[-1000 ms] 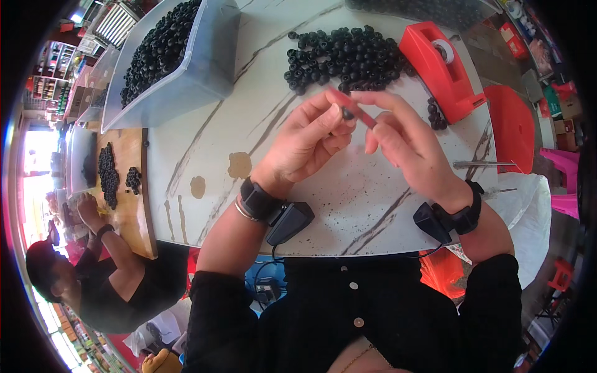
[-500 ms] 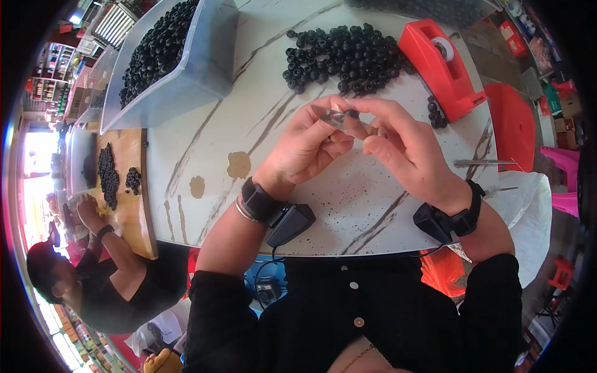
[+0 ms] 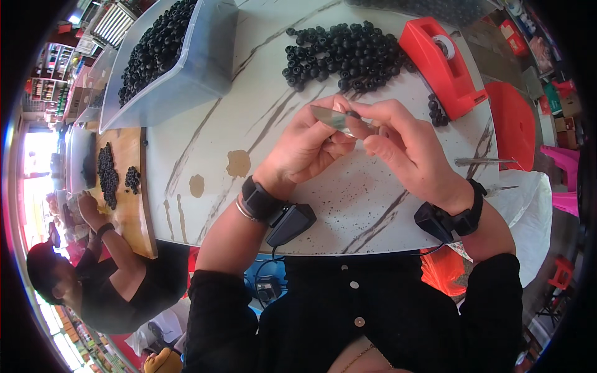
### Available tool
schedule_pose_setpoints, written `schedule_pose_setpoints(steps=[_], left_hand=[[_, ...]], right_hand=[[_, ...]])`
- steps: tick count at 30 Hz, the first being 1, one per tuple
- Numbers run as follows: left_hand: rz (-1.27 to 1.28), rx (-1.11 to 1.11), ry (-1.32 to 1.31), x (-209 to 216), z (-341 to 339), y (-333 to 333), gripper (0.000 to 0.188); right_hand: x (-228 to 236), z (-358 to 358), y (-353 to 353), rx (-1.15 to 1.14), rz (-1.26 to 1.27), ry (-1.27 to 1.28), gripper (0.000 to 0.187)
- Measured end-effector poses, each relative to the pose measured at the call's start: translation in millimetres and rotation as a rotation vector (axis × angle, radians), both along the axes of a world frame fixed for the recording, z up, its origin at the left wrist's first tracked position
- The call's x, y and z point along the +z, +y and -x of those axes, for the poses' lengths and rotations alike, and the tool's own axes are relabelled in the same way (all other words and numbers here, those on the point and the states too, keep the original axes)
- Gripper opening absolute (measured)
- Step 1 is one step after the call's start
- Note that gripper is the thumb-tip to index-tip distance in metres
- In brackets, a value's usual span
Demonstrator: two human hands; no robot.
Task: Trimming stems from bunches of black grapes using a small knife at a workstation.
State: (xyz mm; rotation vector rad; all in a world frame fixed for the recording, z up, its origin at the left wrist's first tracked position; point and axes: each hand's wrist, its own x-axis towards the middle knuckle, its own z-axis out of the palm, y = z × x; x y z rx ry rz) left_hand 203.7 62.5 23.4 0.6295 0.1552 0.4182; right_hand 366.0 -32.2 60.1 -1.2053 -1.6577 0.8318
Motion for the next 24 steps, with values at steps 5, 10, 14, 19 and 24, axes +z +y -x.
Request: schedule_pose_setpoints(steps=[5,10,14,19,24], left_hand=[[-0.001,0.000,0.001,-1.0,-0.4,-1.7,0.017],[-0.013,0.002,0.013,1.0,-2.1,-1.9,0.024],[0.016,-0.019,0.028,-0.1,-3.2,-2.3,0.025],[-0.089,0.004,0.136,3.1,-5.9,-8.8,0.024],[-0.079,-0.100,0.034,3.3,-1.6,-4.2,0.023]], right_hand=[[-5.8,4.5,1.6,-0.048,-0.076,0.034,0.030],[-8.4,3.8,0.7,-0.005,0.122,0.277,0.028],[-4.6,4.7,0.2,0.006,0.311,0.523,0.030],[-13.0,-1.7,2.6,-0.013,0.287,0.367,0.035],[-10.3,-8.1,7.7,0.010,0.260,0.396,0.038]])
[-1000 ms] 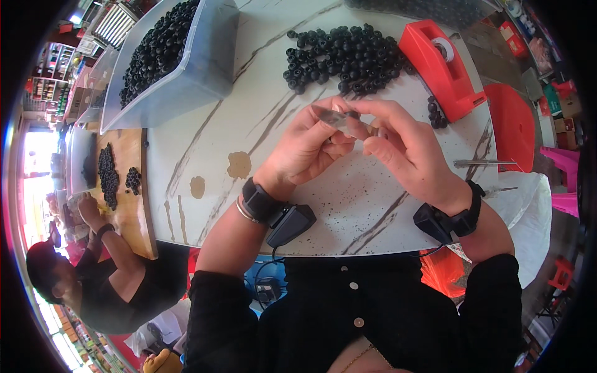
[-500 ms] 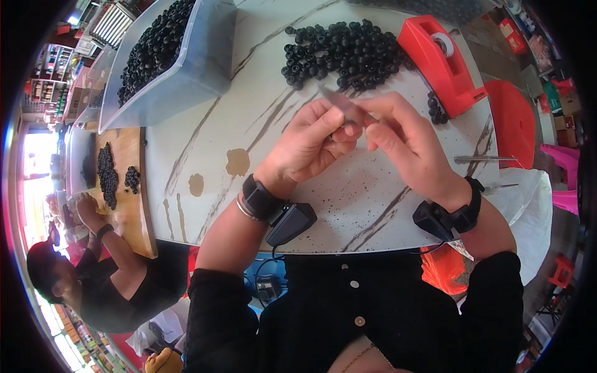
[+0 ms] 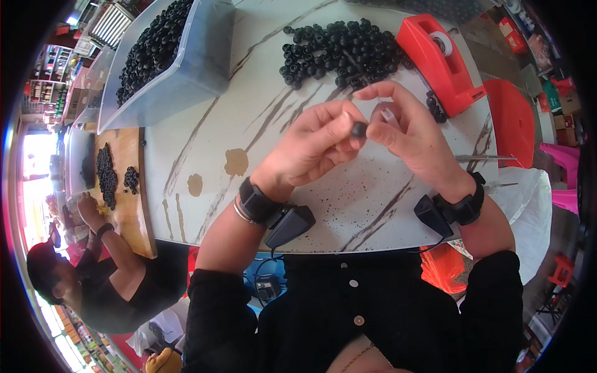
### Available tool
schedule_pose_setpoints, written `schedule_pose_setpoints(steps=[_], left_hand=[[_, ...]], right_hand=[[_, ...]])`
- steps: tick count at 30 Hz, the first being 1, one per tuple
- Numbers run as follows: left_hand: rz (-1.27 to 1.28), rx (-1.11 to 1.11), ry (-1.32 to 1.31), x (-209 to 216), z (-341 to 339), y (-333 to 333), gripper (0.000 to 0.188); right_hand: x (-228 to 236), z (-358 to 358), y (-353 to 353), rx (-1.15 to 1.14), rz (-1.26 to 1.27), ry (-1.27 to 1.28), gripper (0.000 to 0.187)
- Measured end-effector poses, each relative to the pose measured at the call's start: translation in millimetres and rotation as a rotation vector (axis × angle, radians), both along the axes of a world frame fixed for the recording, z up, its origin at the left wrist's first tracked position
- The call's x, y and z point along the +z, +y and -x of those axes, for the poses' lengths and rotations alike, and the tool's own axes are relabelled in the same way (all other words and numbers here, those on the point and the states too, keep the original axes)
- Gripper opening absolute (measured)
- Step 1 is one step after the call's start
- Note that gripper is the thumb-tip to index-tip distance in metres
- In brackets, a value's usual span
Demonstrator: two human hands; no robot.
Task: Trimming stems from bunches of black grapes using a small knife at a workstation.
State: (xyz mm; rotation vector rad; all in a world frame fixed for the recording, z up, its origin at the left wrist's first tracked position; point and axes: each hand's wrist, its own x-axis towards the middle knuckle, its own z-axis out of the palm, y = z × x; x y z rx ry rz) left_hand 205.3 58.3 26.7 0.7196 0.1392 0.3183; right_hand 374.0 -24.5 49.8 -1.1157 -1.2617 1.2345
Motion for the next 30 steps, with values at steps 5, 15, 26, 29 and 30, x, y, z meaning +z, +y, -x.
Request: schedule_pose_setpoints(steps=[5,15,26,29,30], left_hand=[[0.027,0.159,0.003,10.1,3.1,15.2,0.024],[-0.642,0.384,0.627,20.8,-15.0,43.4,0.019],[-1.605,0.470,0.822,0.7,-27.9,51.7,0.023],[-1.090,0.364,0.638,6.2,-22.3,41.5,0.017],[-0.604,0.256,0.505,9.4,-17.6,36.9,0.013]], right_hand=[[2.8,-4.6,4.6,-0.159,0.044,0.111,0.032],[4.0,-6.3,3.3,-0.180,0.042,0.094,0.024],[4.4,-4.3,2.8,-0.179,0.013,0.056,0.025],[4.1,-6.1,2.0,-0.181,0.028,0.056,0.024],[4.0,-5.2,1.9,-0.181,0.029,0.057,0.024]])
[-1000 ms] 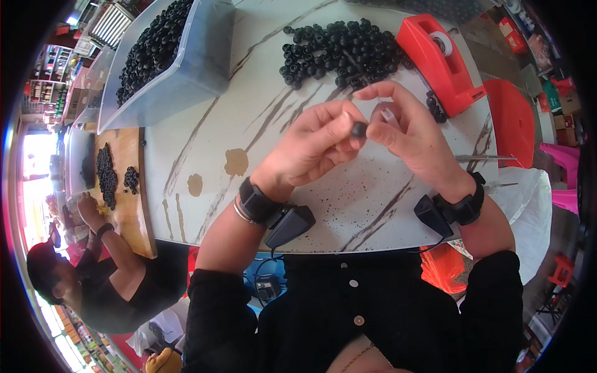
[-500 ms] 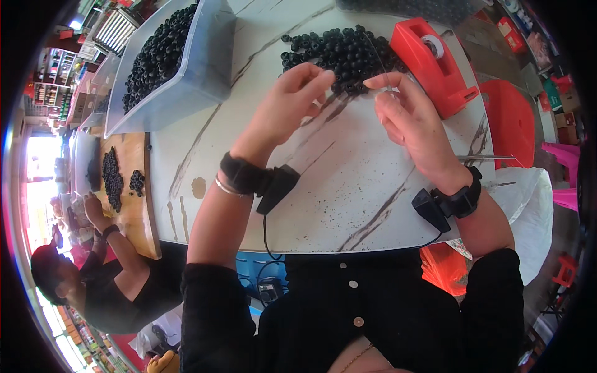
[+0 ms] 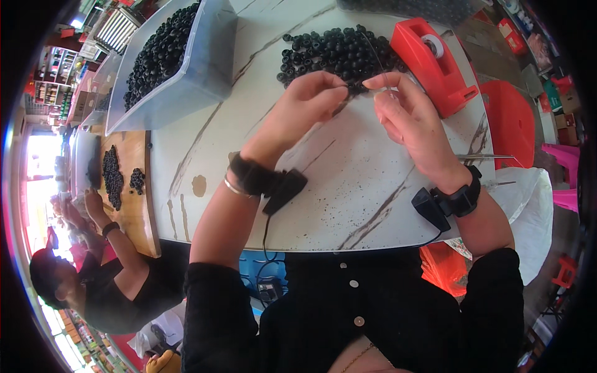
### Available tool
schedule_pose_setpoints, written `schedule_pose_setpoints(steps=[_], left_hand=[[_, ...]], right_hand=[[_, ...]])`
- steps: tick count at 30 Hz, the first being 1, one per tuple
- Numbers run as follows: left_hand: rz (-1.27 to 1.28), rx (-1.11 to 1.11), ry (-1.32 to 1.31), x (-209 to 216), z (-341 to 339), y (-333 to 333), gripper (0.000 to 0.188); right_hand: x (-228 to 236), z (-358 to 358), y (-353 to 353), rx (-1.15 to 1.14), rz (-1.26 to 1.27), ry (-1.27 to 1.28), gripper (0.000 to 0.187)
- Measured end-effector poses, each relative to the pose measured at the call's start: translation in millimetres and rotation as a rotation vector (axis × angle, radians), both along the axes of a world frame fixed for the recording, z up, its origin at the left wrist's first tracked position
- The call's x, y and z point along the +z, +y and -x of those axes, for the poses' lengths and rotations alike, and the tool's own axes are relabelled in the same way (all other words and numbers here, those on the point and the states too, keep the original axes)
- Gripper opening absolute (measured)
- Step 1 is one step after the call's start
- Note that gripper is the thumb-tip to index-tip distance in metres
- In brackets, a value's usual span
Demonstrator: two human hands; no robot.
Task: Trimming stems from bunches of black grapes using a small knife at a workstation.
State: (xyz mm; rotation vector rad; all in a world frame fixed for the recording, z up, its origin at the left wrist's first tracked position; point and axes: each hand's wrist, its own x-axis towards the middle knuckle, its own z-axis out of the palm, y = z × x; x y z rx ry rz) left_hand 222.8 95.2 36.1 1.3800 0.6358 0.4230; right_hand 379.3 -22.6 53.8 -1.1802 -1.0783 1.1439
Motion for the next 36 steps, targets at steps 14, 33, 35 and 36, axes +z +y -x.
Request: schedule_pose_setpoints(steps=[14,33,35,36], left_hand=[[0.484,0.029,-0.517,-12.4,12.2,-38.2,0.018],[0.327,0.119,-0.547,-17.5,11.4,-40.0,0.011],[0.339,0.128,-0.536,-17.5,11.4,-40.3,0.011],[0.317,0.125,-0.543,-17.0,11.2,-40.7,0.011]], right_hand=[[-0.4,12.1,-6.0,0.147,0.088,0.021,0.028],[0.2,14.4,-10.5,0.140,-0.075,-0.285,0.023],[3.1,14.7,-10.7,0.166,-0.074,-0.250,0.020],[1.9,13.8,-10.5,0.165,-0.074,-0.251,0.020]])
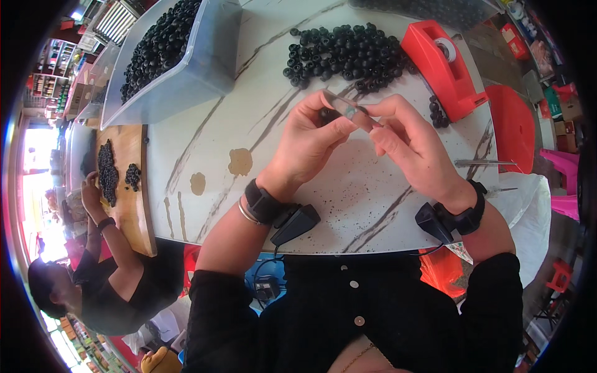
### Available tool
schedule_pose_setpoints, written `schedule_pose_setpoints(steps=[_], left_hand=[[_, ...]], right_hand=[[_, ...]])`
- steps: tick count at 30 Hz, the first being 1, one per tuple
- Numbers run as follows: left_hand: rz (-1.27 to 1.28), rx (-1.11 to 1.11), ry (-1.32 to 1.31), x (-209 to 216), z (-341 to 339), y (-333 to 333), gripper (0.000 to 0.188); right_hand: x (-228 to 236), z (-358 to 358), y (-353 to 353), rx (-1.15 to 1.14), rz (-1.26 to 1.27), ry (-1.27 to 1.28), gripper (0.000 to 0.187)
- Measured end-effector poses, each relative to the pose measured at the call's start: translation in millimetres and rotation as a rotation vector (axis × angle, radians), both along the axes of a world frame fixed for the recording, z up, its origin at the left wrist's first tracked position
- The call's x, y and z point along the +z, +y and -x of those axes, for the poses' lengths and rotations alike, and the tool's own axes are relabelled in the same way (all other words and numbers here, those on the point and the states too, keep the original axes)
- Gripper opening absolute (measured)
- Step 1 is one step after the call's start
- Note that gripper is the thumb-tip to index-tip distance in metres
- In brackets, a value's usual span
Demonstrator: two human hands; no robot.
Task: Trimming stems from bunches of black grapes using a small knife at a workstation.
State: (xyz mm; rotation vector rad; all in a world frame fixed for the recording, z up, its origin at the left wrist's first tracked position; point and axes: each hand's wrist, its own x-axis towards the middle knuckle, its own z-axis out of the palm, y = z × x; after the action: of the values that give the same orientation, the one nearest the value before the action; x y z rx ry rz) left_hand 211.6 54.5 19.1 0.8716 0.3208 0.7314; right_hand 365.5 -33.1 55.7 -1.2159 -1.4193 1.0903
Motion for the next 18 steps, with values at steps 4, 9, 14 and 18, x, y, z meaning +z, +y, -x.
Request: schedule_pose_setpoints(steps=[4,9,14,18], left_hand=[[-0.040,-0.008,-0.014,-2.6,1.6,0.8,0.013],[0.054,-0.090,-0.047,1.3,3.7,3.1,0.013],[0.051,-0.102,-0.021,1.8,1.8,-0.1,0.012],[-0.073,-0.081,0.035,3.7,-1.6,-4.8,0.012]], right_hand=[[-1.5,-2.0,0.9,0.025,0.044,0.072,0.020],[5.4,0.6,1.1,-0.008,0.241,0.358,0.023],[1.2,-1.2,3.7,0.015,0.270,0.431,0.025],[1.4,-1.8,4.5,-0.014,0.312,0.330,0.024]])
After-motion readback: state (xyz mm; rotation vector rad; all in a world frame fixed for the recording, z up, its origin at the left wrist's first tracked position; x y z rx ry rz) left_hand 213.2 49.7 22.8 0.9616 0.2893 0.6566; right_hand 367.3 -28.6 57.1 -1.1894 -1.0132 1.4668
